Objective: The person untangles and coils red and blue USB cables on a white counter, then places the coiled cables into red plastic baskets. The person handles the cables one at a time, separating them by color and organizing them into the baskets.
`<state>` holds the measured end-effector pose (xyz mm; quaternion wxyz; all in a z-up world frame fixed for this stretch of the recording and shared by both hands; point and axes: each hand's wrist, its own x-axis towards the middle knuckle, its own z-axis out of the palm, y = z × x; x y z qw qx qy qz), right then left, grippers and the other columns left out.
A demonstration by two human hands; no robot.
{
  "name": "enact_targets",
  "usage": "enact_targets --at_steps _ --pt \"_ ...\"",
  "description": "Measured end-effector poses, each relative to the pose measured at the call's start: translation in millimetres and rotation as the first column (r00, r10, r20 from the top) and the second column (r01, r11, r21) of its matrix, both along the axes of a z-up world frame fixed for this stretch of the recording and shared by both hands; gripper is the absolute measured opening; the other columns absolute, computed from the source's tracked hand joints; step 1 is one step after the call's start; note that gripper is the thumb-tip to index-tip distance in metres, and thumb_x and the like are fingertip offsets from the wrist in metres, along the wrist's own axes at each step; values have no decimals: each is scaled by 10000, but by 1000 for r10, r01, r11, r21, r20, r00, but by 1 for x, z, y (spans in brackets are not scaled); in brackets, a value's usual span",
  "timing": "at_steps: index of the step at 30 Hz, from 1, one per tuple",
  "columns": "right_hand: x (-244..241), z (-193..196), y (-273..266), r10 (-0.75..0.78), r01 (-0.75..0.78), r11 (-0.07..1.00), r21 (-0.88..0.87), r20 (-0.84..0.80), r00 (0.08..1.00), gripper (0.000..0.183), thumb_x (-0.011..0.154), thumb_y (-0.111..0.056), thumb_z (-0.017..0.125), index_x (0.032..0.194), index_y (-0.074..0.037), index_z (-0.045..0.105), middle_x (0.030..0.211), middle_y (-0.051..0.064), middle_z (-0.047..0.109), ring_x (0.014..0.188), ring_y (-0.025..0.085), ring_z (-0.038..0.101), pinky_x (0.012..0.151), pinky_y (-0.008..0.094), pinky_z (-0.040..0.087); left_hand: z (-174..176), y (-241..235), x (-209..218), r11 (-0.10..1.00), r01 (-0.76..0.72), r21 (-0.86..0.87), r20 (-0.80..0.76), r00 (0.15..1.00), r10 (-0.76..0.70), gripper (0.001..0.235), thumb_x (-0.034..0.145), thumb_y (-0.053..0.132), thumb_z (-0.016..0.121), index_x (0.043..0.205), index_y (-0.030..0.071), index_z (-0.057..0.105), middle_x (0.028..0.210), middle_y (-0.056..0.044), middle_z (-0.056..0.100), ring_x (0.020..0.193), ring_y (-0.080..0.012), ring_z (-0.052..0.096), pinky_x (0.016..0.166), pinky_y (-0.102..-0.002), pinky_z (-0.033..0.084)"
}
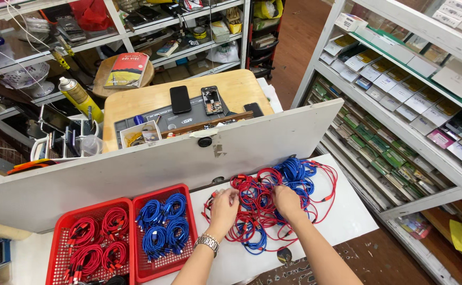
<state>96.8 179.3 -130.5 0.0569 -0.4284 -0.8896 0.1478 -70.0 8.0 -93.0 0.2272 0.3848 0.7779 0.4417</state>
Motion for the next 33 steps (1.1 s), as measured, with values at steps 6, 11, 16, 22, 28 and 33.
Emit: enact_targets --at_steps 6,11,16,22,28,33 --pt "-5 111 14 -175 23 799 -601 -195 965 304 1044 -269 472 1006 -14 633 650 101 690 634 283 726 607 405 599 0 14 30 949 287 -129 101 956 -276 324 903 201 682 1210 96 679 1170 -145 706 1040 -272 687 908 -362 535" --pt "3 178 20 -346 -268 622 -736 -565 749 335 1080 -309 477 984 -21 617 673 61 613 579 192 653 531 324 530 -8 27 57 887 460 41 -44 888 -458 350 880 166 696 1205 40 665 1186 -187 663 1076 -299 632 915 -400 509" --pt "21 179 36 -320 -272 696 -665 -626 711 292 1014 -299 539 1020 -21 625 755 60 684 688 182 727 640 306 609 1 41 62 968 223 -113 308 934 -179 256 1032 262 518 1105 43 628 1009 -133 775 850 -212 745 707 -357 588" --pt "58 105 -1 228 -350 887 -302 -374 899 316 874 -260 762 1103 -52 693 926 107 669 834 252 667 753 376 543 69 44 46 977 136 164 347 919 -186 227 1049 226 478 1117 39 588 862 -106 695 740 -146 701 622 -324 645" --pt "45 113 -17 242 -427 869 -250 -539 807 252 953 -246 655 1087 -36 690 942 74 712 855 202 681 771 339 535 139 50 25 894 142 424 302 909 -287 275 1130 225 481 1154 -13 616 832 -185 618 716 -199 663 696 -355 574" --pt "25 188 -21 -110 -201 896 -396 -635 764 280 1041 -245 553 1096 -33 728 702 34 663 638 124 586 613 296 484 147 50 0 847 9 532 413 870 -269 461 1003 285 584 1388 110 400 1214 -16 577 1103 -127 621 872 -350 604"
